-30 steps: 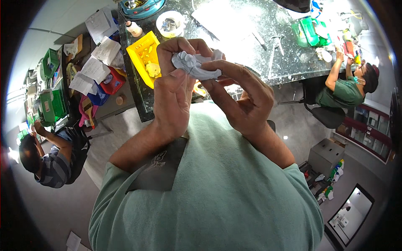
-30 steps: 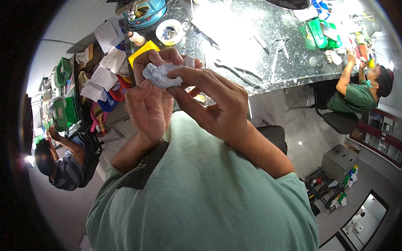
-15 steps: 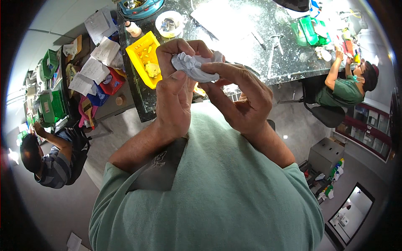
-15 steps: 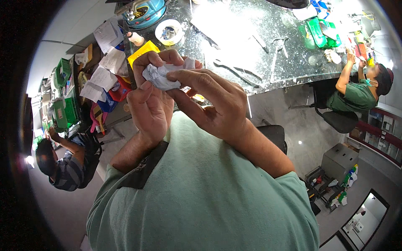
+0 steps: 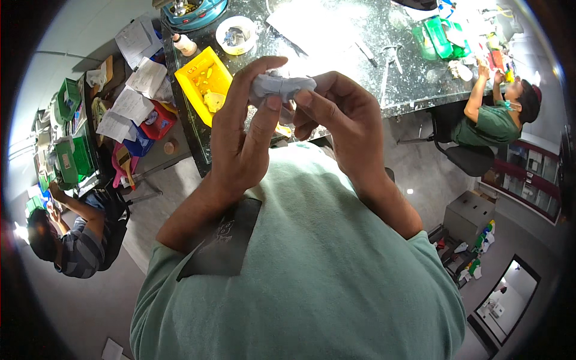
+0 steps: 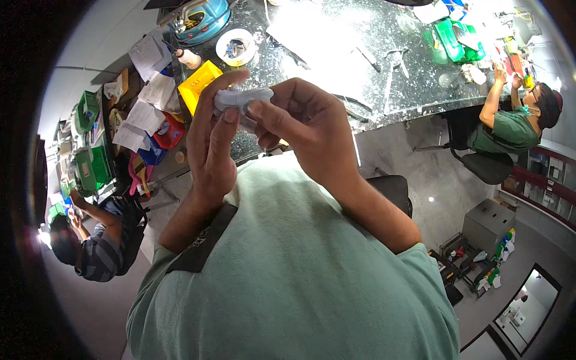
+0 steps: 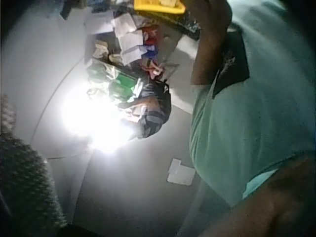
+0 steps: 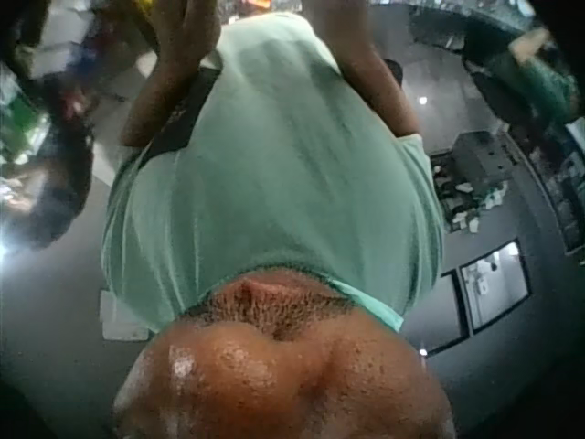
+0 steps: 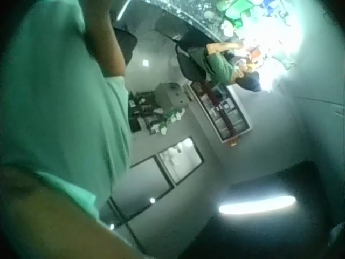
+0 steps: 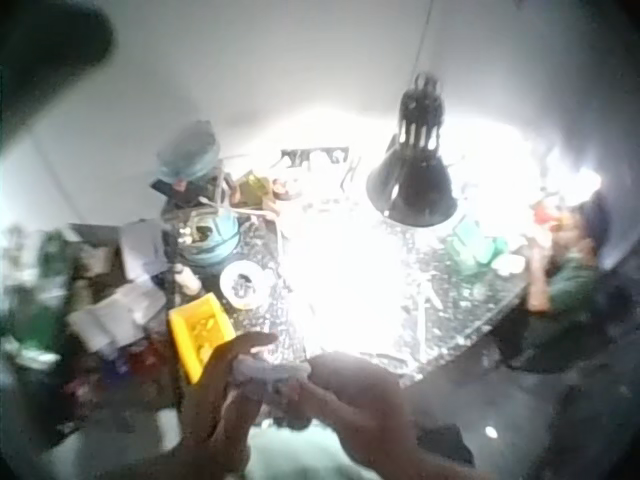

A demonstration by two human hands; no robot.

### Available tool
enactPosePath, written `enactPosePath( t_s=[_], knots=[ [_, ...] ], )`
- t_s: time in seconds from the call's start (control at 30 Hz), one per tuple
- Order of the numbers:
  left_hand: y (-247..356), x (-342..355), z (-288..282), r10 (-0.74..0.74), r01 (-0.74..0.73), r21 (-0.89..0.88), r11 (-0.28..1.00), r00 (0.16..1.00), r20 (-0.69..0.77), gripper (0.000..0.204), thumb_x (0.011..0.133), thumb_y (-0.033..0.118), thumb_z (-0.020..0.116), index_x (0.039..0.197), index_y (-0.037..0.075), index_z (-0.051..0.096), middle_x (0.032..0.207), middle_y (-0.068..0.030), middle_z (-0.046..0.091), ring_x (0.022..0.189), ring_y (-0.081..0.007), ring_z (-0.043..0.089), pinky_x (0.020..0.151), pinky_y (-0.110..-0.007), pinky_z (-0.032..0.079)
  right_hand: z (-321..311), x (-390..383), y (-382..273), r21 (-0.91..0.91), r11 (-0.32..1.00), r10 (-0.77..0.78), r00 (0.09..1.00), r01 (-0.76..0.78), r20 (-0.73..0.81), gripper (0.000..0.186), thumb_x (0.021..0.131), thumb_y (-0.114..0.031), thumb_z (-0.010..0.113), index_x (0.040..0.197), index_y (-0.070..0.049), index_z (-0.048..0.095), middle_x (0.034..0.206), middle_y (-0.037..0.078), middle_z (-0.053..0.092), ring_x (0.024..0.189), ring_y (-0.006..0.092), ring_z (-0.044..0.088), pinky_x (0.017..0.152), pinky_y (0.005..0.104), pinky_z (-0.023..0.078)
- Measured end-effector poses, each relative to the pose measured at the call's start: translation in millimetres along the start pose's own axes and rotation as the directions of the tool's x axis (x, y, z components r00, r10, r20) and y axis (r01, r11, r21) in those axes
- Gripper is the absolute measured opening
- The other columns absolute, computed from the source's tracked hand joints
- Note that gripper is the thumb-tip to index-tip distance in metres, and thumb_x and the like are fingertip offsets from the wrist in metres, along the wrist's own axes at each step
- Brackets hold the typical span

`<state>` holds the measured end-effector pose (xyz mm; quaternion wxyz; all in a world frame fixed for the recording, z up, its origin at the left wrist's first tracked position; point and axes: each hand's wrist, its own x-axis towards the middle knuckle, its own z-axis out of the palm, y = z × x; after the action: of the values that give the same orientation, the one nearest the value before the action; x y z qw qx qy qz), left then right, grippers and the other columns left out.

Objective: Applying adhesive to a dental cast and joining it with another prosthetic component.

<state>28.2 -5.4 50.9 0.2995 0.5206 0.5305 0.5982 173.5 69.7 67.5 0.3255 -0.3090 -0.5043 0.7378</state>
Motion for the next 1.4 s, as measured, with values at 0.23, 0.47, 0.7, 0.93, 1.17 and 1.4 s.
enactPosePath(
  t_s=[0.23,0.47,0.7,0.93,1.17,1.4],
  knots=[
    [-6,-6,-7,-0.014,0.014,0.005,1.000,1.000,0.008,0.043,0.094,0.016,0.046,0.134,-0.001,0.041,0.124,-0.0178,0.053,0.094,-0.0216,0.060,0.082,-0.032,0.048,0,3,1,0.069,0.980,0.178,0.980,-0.184,0.093,0.025,0.090,-0.025,0.067,0.088,0.000,0.066,0.071,0.005,0.066,0.058,0.0092,0.063,0.054,0.0212,0.050],
    [-8,-1,1,0.145,-0.141,0.061,0.988,0.987,-0.071,0.040,0.087,0.009,0.048,0.126,-0.002,0.045,0.115,-0.0168,0.055,0.092,-0.0202,0.058,0.078,-0.033,0.048,-1,6,-1,0.049,0.976,0.208,0.974,-0.212,0.087,0.025,0.089,-0.026,0.069,0.087,-0.002,0.068,0.070,0.004,0.066,0.059,0.0086,0.062,0.054,0.0206,0.049],
    [-10,-3,-5,0.081,-0.081,-0.005,0.997,0.997,0.021,0.032,0.092,0.011,0.049,0.122,-0.001,0.047,0.108,-0.0141,0.056,0.087,-0.0169,0.058,0.073,-0.029,0.047,-13,13,3,-0.102,0.975,0.210,0.965,-0.195,0.160,0.028,0.088,-0.031,0.070,0.089,-0.003,0.070,0.071,0.003,0.066,0.063,0.0082,0.063,0.057,0.0212,0.050],
    [-5,-3,-6,-0.118,0.121,-0.083,0.989,0.992,0.035,0.028,0.094,0.012,0.048,0.119,-0.001,0.046,0.100,-0.0108,0.056,0.084,-0.0117,0.057,0.069,-0.026,0.046,-2,14,4,-0.099,0.995,0.002,0.995,0.008,0.105,0.025,0.090,-0.022,0.068,0.099,0.001,0.068,0.085,0.006,0.068,0.073,0.0103,0.065,0.062,0.0233,0.053],
    [-9,-2,-8,-0.045,0.047,-0.034,0.998,0.998,0.046,0.035,0.092,0.011,0.045,0.125,0.000,0.041,0.099,-0.0119,0.056,0.082,-0.0140,0.058,0.070,-0.028,0.048,-6,14,10,0.031,0.996,0.078,0.987,-0.083,0.142,0.027,0.090,-0.019,0.068,0.107,0.001,0.066,0.088,0.009,0.070,0.076,0.0121,0.067,0.066,0.0241,0.055],
    [-1,-1,-14,-0.111,0.111,0.007,0.994,0.989,0.094,0.047,0.083,0.007,0.040,0.129,-0.003,0.036,0.102,-0.0149,0.056,0.081,-0.0171,0.058,0.073,-0.031,0.049,-2,13,9,0.203,0.949,0.219,0.967,-0.243,0.133,0.030,0.090,-0.023,0.067,0.105,0.003,0.066,0.086,0.009,0.070,0.076,0.0126,0.067,0.065,0.0222,0.053]
  ],
)
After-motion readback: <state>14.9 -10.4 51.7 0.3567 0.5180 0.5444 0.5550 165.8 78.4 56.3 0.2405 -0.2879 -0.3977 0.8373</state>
